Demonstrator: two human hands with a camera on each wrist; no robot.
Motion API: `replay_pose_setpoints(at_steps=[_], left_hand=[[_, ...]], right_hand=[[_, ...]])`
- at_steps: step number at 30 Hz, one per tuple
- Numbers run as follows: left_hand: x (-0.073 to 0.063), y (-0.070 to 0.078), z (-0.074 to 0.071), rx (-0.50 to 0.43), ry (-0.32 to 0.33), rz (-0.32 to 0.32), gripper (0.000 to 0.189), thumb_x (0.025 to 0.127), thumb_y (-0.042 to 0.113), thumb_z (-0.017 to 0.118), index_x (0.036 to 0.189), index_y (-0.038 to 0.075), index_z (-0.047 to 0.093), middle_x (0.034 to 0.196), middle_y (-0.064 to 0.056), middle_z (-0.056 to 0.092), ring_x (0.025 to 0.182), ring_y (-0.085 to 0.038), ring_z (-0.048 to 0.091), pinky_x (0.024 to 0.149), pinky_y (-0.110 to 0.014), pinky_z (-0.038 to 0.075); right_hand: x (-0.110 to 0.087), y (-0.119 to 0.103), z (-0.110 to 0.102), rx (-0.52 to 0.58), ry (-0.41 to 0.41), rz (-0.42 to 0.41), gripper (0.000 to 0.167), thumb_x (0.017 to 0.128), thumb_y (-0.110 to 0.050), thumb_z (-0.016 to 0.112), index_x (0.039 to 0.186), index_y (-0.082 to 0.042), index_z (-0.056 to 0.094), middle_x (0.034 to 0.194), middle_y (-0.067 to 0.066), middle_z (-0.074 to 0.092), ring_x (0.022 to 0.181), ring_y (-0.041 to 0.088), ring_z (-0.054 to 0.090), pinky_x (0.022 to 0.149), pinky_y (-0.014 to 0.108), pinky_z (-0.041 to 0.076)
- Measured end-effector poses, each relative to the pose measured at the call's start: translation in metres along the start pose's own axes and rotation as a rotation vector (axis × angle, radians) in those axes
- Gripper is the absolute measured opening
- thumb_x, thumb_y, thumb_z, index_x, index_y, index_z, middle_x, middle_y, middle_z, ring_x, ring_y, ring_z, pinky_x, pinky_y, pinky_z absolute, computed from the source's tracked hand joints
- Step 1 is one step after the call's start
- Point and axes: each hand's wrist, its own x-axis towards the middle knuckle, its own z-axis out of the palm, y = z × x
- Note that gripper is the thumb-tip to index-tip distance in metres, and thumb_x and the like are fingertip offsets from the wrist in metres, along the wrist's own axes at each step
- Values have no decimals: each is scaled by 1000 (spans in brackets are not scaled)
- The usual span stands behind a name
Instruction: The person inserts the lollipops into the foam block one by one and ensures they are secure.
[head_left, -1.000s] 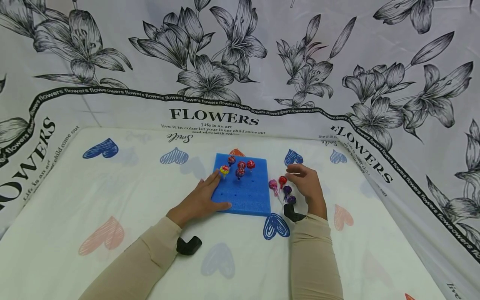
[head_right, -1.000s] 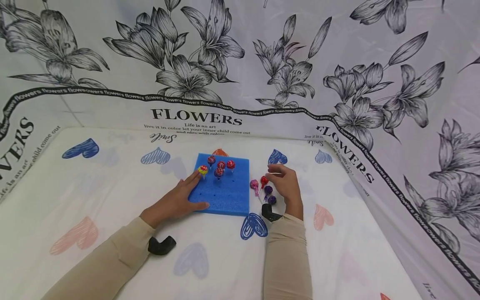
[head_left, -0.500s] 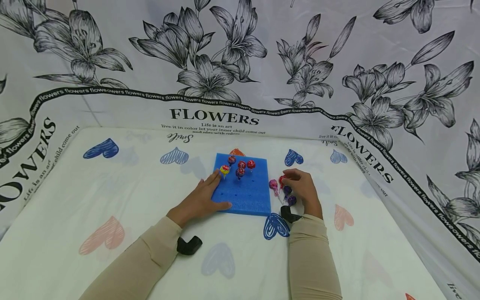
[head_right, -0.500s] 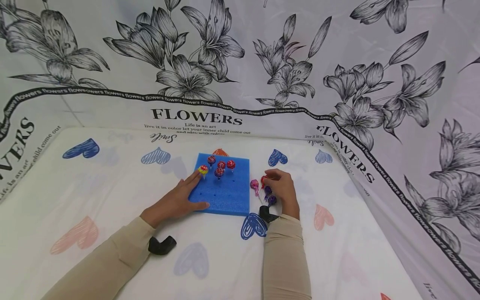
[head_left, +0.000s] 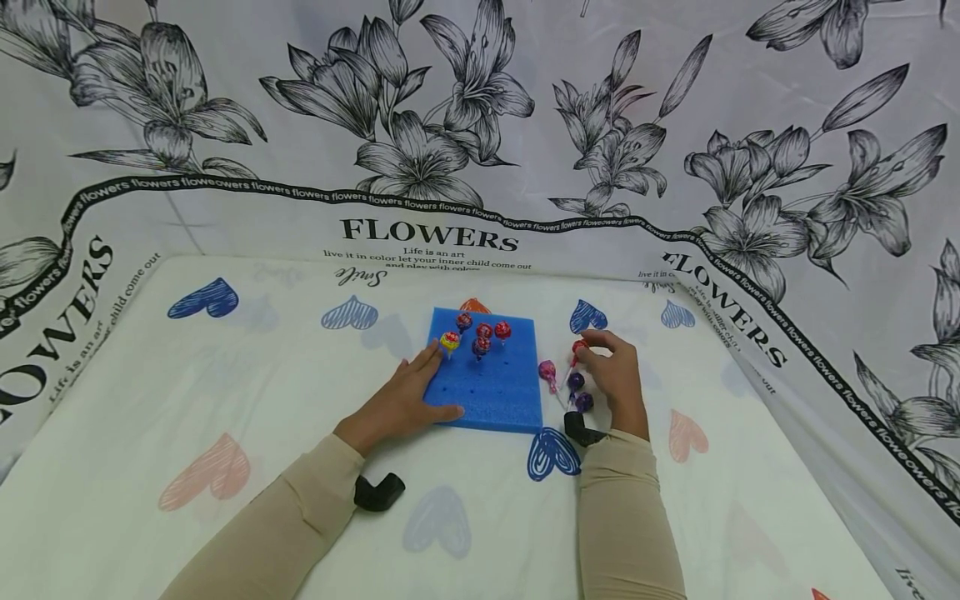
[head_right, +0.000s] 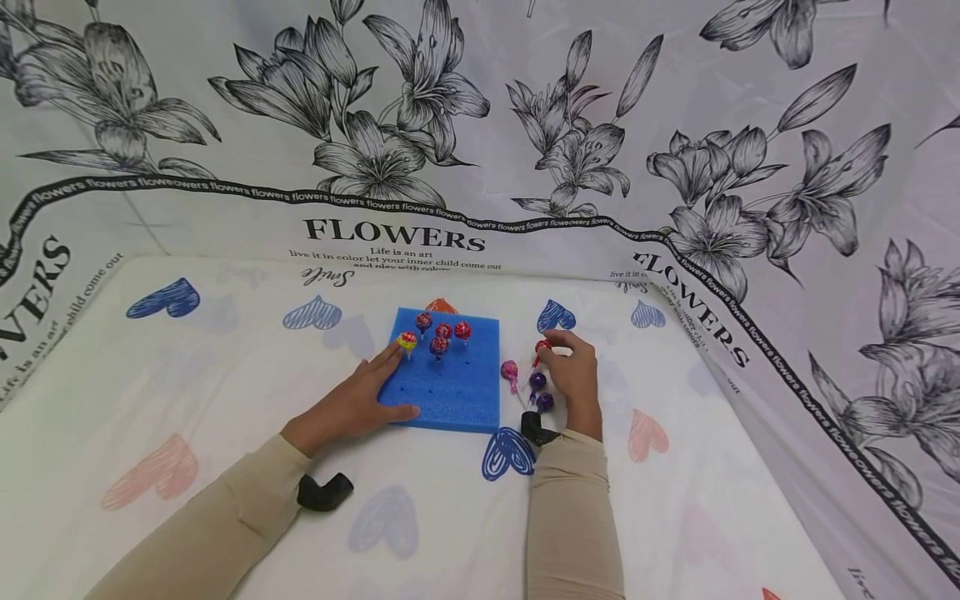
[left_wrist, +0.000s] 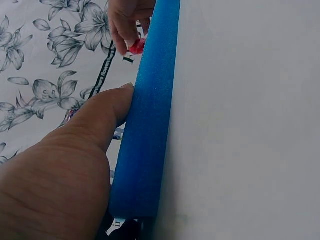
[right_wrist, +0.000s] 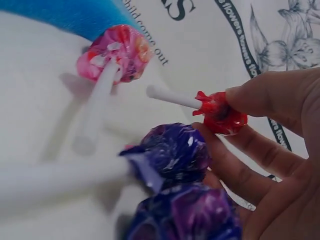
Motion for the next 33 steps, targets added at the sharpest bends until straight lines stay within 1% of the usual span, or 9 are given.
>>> replay_pose_setpoints(at_steps=[5, 8, 11, 14, 17, 24, 28, 33], left_hand=[[0, -1, 1, -3, 2, 4, 102, 83, 58, 67, 154, 4, 18, 161, -6, 5, 145, -26, 7, 115, -43, 2], [0, -1, 1, -4, 3, 9, 102, 83, 58, 67, 153, 3, 18, 161, -6, 5, 145, -26, 7, 115, -43, 2], [0, -1, 1, 0, 4, 10, 102, 82, 59, 67, 153, 3, 18, 161, -6, 5, 145, -25, 7, 115, -43, 2], [0, -1, 1, 3, 3, 13, 102, 83, 59, 67, 153, 3, 18, 161, -7, 5, 145, -26, 8, 115, -43, 2], [0, -1, 1, 4, 1, 10, 102, 83, 59, 67, 153, 3, 18, 161, -6, 5, 145, -26, 7, 115, -42, 3], [0, -1, 1, 12, -1, 6, 102, 83, 60, 66, 154, 4, 17, 161, -4, 4, 145, -26, 7, 115, -42, 3], [0, -1, 1, 12, -2, 2, 102, 83, 60, 66, 154, 4, 17, 161, -4, 4, 145, -25, 7, 115, -41, 3], [0, 0, 0, 13, -4, -1, 102, 83, 59, 66, 154, 4, 17, 161, -5, 4, 145, -25, 7, 115, -42, 3]], right_hand=[[-1, -6, -4, 92, 64, -63, 34, 90, -8, 68, 124, -3, 64, 121, 9, 59, 103, 24, 59, 87, 31, 50], [-3, -11, -6, 141, 107, -88, 35, 89, -6, 69, 124, -1, 65, 117, 10, 61, 100, 22, 59, 84, 27, 51], [-4, -17, -9, 165, 140, -94, 37, 88, -6, 71, 124, -1, 65, 113, 12, 64, 97, 20, 60, 82, 24, 51], [-6, -23, -11, 178, 157, -94, 37, 88, -7, 71, 124, -1, 65, 112, 12, 64, 96, 19, 59, 82, 22, 51], [-10, -31, -15, 194, 165, -126, 36, 87, -7, 72, 123, -1, 66, 111, 12, 64, 96, 19, 60, 82, 22, 51], [-22, -52, -24, 287, 178, -273, 31, 86, 0, 72, 116, -2, 69, 110, 13, 64, 94, 21, 64, 82, 24, 52], [-28, -62, -29, 305, 186, -351, 30, 85, 1, 71, 115, -3, 70, 110, 12, 64, 94, 20, 65, 82, 24, 53], [-34, -71, -36, 334, 197, -424, 31, 85, 3, 72, 115, -2, 70, 108, 13, 65, 92, 20, 65, 80, 24, 53]])
